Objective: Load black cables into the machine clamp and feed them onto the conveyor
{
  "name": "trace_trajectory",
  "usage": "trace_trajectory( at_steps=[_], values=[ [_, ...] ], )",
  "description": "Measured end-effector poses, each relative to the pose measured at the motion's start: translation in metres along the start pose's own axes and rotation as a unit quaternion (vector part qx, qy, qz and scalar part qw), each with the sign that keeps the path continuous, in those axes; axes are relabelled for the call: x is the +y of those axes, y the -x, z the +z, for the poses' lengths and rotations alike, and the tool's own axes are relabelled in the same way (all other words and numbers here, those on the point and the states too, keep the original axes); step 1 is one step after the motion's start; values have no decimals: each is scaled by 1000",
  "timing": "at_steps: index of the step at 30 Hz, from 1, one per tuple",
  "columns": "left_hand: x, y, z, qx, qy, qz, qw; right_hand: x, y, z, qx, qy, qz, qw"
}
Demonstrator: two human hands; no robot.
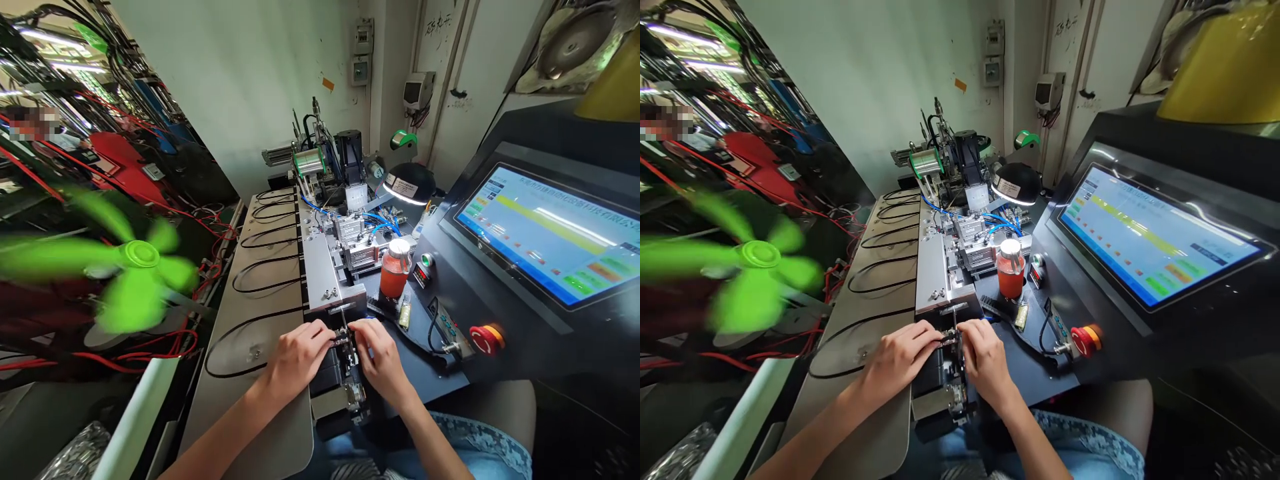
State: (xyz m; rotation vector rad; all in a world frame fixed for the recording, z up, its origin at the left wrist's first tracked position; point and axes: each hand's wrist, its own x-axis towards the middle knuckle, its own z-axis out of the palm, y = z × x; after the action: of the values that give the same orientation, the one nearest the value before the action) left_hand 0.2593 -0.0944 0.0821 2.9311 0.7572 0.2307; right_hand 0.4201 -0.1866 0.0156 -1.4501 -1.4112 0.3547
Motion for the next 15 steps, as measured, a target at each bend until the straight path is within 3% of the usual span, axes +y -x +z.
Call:
trace_trajectory(
  at_steps=[3, 7, 12, 15],
  values=[
    [-1, 0, -1, -10, 5, -14, 1000, -2, 5, 0, -2, 27, -21, 999],
    [-2, -1, -1, -17, 17, -13, 1000, -2, 10, -4, 43, 35, 0, 998],
    [-2, 0, -5, -17, 13, -10, 1000, -8, 11, -7, -3, 49, -8, 999],
    [-2, 1, -6, -24, 0, -7, 1000, -9, 8, -2, -1, 57, -7, 998]
  ],
)
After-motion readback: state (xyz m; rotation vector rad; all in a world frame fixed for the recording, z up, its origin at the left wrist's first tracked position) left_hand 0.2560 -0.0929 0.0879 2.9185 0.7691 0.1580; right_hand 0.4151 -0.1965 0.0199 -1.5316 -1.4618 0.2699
